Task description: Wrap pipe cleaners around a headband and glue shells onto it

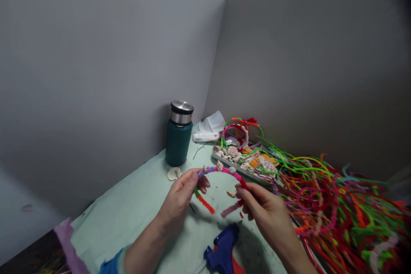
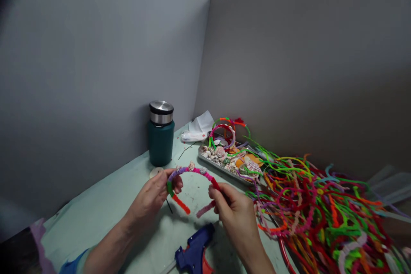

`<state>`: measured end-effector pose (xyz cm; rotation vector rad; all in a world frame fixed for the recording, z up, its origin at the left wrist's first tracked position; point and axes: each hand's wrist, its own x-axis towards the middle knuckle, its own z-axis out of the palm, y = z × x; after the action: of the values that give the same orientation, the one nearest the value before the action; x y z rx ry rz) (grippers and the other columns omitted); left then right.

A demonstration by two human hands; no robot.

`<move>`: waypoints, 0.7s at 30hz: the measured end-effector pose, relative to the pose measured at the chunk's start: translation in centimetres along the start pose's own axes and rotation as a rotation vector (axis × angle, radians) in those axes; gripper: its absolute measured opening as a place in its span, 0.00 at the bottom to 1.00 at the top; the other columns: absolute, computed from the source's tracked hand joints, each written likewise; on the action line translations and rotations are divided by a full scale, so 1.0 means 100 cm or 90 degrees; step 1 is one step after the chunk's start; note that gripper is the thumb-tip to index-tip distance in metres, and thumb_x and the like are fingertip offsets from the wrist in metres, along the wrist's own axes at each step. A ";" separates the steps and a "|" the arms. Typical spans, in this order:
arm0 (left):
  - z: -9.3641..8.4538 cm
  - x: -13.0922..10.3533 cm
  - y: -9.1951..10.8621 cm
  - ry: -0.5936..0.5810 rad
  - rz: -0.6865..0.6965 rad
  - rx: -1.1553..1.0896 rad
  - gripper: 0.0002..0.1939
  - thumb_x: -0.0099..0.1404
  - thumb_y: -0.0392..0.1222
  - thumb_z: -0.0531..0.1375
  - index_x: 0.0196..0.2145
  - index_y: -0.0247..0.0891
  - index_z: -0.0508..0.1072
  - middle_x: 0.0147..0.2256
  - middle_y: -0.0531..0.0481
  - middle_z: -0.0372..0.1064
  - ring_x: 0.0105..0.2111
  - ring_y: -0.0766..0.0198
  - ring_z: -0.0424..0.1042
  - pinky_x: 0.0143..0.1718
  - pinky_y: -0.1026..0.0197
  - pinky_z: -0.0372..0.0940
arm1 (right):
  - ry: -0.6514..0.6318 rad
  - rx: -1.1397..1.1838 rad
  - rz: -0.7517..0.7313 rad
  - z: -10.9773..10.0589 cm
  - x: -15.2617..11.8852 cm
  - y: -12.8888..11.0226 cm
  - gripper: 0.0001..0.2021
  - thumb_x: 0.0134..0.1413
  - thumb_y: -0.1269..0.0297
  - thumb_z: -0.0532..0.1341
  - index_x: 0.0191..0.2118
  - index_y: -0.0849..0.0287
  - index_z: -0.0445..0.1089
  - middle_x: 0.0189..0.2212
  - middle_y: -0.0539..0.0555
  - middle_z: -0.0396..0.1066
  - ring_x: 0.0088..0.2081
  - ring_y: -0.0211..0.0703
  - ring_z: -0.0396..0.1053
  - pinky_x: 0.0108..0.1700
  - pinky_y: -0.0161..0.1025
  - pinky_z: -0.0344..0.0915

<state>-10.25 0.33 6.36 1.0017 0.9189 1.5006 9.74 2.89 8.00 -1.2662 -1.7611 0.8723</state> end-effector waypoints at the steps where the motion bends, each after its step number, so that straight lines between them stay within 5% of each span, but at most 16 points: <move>1: 0.000 0.001 -0.001 0.004 0.001 0.012 0.21 0.61 0.55 0.56 0.41 0.33 0.71 0.31 0.46 0.69 0.31 0.64 0.65 0.37 0.60 0.60 | -0.002 0.019 0.015 0.000 0.000 0.000 0.17 0.54 0.51 0.57 0.34 0.61 0.73 0.20 0.51 0.69 0.20 0.37 0.64 0.20 0.31 0.60; 6: -0.003 0.005 -0.006 0.096 0.020 0.127 0.17 0.61 0.49 0.57 0.45 0.38 0.70 0.38 0.47 0.69 0.37 0.63 0.67 0.42 0.60 0.61 | -0.011 0.110 0.058 0.003 0.001 -0.004 0.18 0.52 0.49 0.59 0.30 0.62 0.72 0.18 0.50 0.67 0.19 0.36 0.62 0.18 0.31 0.59; 9: -0.004 0.004 -0.008 0.248 0.136 0.256 0.15 0.58 0.46 0.60 0.42 0.39 0.70 0.43 0.46 0.67 0.41 0.61 0.66 0.45 0.61 0.60 | -0.001 0.125 0.047 0.008 0.000 -0.006 0.17 0.52 0.50 0.59 0.30 0.62 0.72 0.18 0.50 0.67 0.19 0.36 0.63 0.20 0.31 0.60; 11: -0.002 0.002 -0.007 0.278 0.203 0.317 0.10 0.59 0.45 0.60 0.38 0.39 0.72 0.41 0.47 0.67 0.41 0.61 0.66 0.44 0.61 0.60 | -0.013 0.121 0.038 0.013 -0.002 -0.007 0.16 0.53 0.51 0.59 0.30 0.62 0.72 0.18 0.50 0.67 0.20 0.37 0.64 0.22 0.32 0.61; 16: 0.010 -0.005 -0.005 -0.011 0.173 0.328 0.09 0.62 0.43 0.57 0.37 0.38 0.75 0.38 0.46 0.70 0.40 0.61 0.67 0.44 0.61 0.61 | -0.076 0.097 -0.003 0.032 -0.013 -0.009 0.15 0.57 0.53 0.56 0.36 0.61 0.72 0.23 0.51 0.70 0.24 0.39 0.68 0.26 0.33 0.65; 21: 0.013 -0.007 -0.008 -0.057 0.101 0.274 0.11 0.61 0.46 0.58 0.35 0.36 0.74 0.36 0.46 0.70 0.38 0.61 0.67 0.42 0.62 0.61 | -0.075 -0.043 -0.162 0.049 -0.020 -0.016 0.11 0.60 0.63 0.53 0.39 0.58 0.72 0.31 0.54 0.73 0.32 0.41 0.71 0.34 0.34 0.67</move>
<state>-8.71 -0.25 6.00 1.4699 1.1470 1.4025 5.10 0.12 6.69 -1.0204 -2.0088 0.7587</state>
